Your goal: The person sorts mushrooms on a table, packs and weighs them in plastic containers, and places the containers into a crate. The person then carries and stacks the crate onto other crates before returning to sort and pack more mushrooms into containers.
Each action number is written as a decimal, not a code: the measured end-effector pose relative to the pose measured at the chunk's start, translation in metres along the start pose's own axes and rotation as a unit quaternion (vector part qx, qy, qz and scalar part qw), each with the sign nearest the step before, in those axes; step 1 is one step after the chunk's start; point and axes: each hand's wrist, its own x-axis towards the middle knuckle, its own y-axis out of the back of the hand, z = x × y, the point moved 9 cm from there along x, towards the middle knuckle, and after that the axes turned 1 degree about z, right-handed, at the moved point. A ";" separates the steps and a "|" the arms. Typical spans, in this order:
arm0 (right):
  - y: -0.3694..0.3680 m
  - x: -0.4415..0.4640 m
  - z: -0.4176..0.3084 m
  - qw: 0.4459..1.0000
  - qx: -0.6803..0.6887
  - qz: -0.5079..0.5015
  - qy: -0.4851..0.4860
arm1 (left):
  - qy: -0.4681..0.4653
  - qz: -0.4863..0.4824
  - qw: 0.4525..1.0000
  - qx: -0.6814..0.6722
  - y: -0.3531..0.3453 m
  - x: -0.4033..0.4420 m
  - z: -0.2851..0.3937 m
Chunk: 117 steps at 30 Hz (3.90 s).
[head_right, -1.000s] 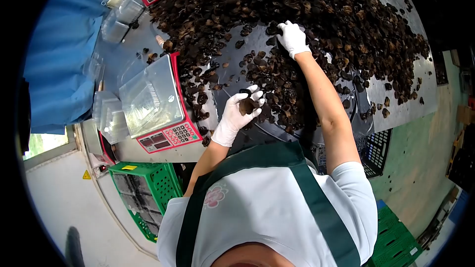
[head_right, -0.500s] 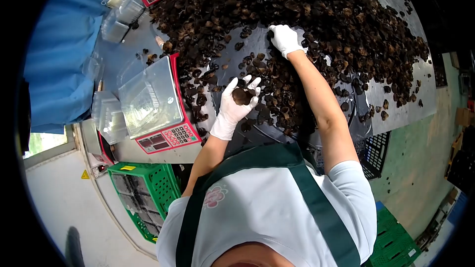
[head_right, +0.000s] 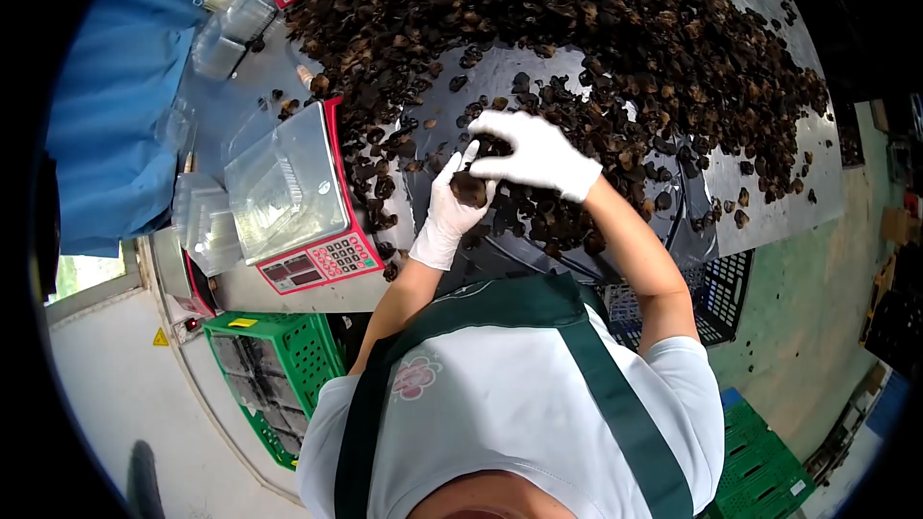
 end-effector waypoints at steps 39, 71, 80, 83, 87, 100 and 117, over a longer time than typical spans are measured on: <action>0.066 -0.092 0.117 0.942 -0.009 0.282 -0.181 | -0.606 0.323 0.435 0.583 -0.046 -0.253 0.305; 0.095 -0.172 0.148 0.893 -0.006 0.377 -0.244 | -0.460 -0.133 0.337 0.811 -0.095 -0.025 0.012; 0.071 -0.132 0.138 0.940 -0.097 0.250 -0.209 | -0.217 -0.043 0.809 0.545 -0.063 -0.006 0.015; 0.086 -0.158 0.122 0.925 0.071 0.324 -0.187 | -0.085 -0.014 0.898 0.431 -0.053 -0.005 -0.010; 0.087 -0.197 0.153 0.863 0.149 0.374 -0.306 | 0.083 -0.027 0.939 0.333 -0.038 0.000 -0.049; 0.077 -0.105 0.155 0.902 -0.194 0.284 -0.261 | 0.128 0.038 0.951 0.278 -0.011 -0.003 -0.076; 0.073 -0.122 0.113 0.917 -0.197 0.287 -0.195 | 0.173 -0.016 0.940 0.294 -0.006 -0.009 -0.089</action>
